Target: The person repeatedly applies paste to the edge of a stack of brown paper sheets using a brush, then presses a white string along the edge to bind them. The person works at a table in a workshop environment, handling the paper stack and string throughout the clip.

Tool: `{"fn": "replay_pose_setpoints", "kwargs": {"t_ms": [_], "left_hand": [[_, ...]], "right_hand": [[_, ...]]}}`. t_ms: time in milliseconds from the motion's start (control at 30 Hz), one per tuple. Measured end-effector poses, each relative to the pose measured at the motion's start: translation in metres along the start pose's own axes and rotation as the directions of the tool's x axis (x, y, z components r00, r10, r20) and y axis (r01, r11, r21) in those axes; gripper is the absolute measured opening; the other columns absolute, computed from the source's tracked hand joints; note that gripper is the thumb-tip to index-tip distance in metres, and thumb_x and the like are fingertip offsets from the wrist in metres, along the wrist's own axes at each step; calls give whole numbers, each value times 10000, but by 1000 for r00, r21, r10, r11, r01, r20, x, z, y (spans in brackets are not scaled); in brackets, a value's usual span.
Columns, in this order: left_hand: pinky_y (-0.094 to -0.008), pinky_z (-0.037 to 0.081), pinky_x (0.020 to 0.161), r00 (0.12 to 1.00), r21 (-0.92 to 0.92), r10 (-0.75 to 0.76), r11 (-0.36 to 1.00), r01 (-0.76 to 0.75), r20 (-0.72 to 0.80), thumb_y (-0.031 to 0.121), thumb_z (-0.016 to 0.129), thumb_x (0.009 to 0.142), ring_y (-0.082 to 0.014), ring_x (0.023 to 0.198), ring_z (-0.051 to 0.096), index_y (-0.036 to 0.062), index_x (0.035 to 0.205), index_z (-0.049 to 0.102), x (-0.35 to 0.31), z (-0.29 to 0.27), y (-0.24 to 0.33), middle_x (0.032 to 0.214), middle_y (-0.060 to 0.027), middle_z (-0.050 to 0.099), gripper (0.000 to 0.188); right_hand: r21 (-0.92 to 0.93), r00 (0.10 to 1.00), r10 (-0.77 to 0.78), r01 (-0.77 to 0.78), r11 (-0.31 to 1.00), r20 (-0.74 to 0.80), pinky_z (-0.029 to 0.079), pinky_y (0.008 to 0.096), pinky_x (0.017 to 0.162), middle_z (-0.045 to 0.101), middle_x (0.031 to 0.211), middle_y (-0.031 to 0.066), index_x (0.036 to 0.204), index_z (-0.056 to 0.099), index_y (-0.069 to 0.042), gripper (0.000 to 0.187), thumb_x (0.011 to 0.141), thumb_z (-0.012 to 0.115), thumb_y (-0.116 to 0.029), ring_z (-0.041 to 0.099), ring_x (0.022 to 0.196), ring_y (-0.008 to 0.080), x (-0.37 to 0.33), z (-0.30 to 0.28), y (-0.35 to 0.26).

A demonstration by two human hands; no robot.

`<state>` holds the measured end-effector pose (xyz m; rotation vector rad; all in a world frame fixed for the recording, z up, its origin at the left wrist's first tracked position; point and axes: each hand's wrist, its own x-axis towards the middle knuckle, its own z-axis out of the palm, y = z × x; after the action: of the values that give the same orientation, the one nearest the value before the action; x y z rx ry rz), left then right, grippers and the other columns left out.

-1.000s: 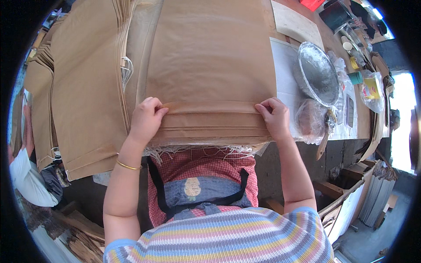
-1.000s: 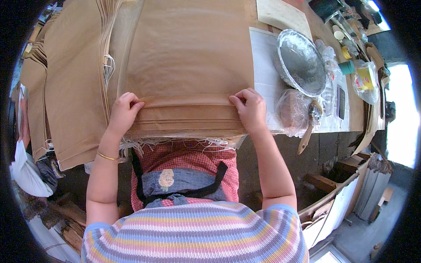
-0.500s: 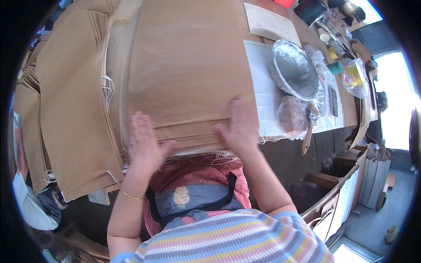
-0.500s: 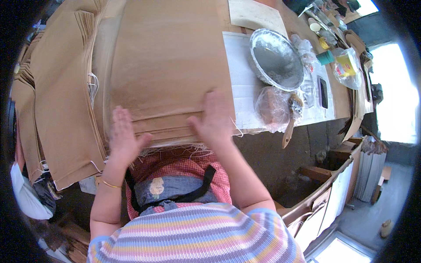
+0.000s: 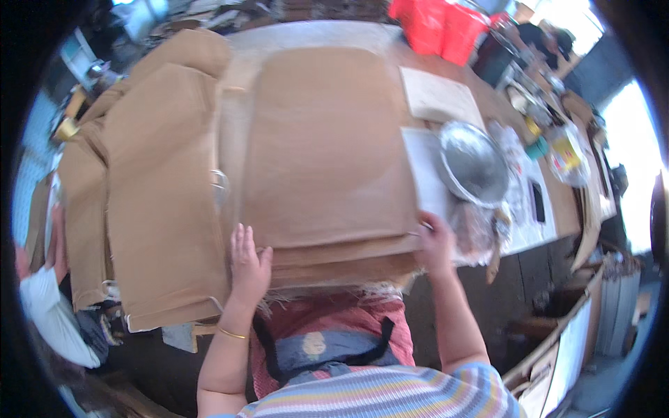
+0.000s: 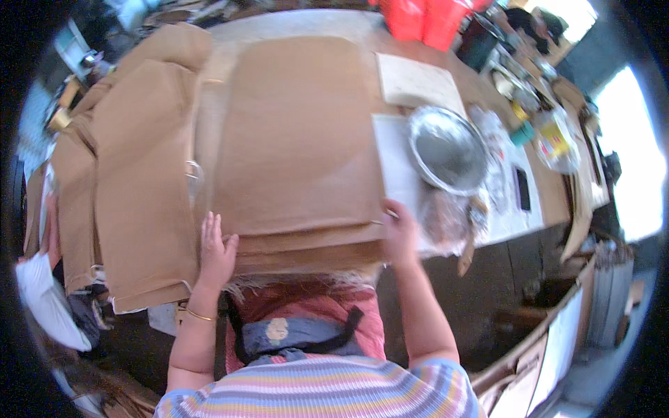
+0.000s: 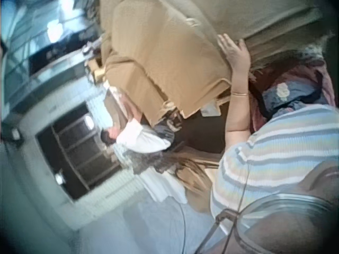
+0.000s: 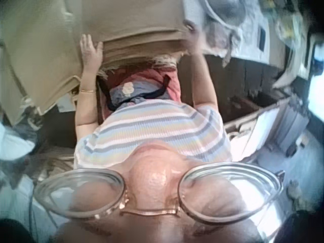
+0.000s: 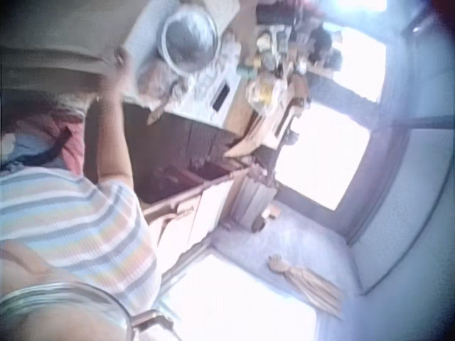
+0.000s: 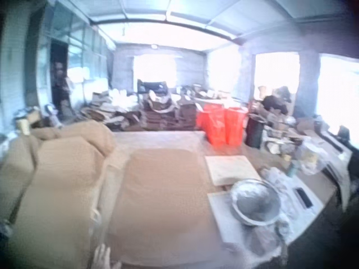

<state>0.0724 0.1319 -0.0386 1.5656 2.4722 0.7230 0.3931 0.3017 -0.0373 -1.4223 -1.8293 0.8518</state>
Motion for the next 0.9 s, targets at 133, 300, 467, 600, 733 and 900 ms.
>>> {"fn": "replay_pose_setpoints", "kwargs": {"t_ms": [133, 300, 467, 600, 733, 900], "left_hand": [[-357, 415, 977, 912, -704, -321, 585, 402, 254, 199, 616, 896, -240, 1086, 543, -87, 1255, 463, -29, -32, 4, 1286, -163, 507, 484], [-378, 469, 568, 1000, -346, -22, 938, 20, -1, 114, 583, 871, -261, 620, 600, 24, 813, 573, -54, -21, 17, 676, -111, 598, 108], [-391, 413, 511, 857, 119, 424, 906, -407, -294, 59, 598, 792, -290, 569, 531, 35, 754, 534, -70, -92, 3, 630, -89, 522, 78], [-395, 391, 500, 808, 65, 64, 997, -32, -585, 75, 553, 887, -284, 555, 524, 18, 706, 511, -119, -125, -54, 622, -120, 512, 195], [-388, 383, 519, 664, -178, -410, 903, 391, -625, 180, 492, 964, -275, 552, 502, -14, 735, 502, -141, -172, -140, 607, -163, 502, 300], [-367, 397, 549, 710, -38, -403, 882, 469, -578, 193, 497, 957, -239, 562, 500, -41, 793, 539, -133, -208, -277, 619, -148, 535, 290]], "right_hand": [[676, 893, 178, -431, 597, 412, 466, 252, 745, 622, 1061, 72, 1139, 565, 47, 339, 808, 502, 12, 603, 861, 178, -13, -70, -14], [-63, 991, 66, -59, 996, 114, 478, 316, 718, 663, 882, 144, 1057, 588, 41, 233, 868, 485, -50, 614, 803, 199, -43, -41, 36], [-66, 987, -152, 148, 987, -60, 500, 378, 672, 649, 840, 214, 1037, 594, 21, 175, 928, 499, -77, 664, 772, 310, -65, 12, -16], [81, 960, -251, 242, 967, 123, 508, 363, 727, 655, 890, 198, 1112, 573, -10, 214, 917, 495, -49, 668, 827, 298, -71, 69, -68], [459, 820, -402, 196, 866, 408, 488, 289, 766, 645, 968, 109, 1226, 489, 26, 297, 934, 466, -19, 607, 897, 149, -75, 157, -129], [381, 623, -235, -110, 918, 746, 497, 315, 685, 631, 904, 136, 1310, 418, 18, 407, 921, 497, -73, 602, 751, 181, -87, 225, -184]]}}
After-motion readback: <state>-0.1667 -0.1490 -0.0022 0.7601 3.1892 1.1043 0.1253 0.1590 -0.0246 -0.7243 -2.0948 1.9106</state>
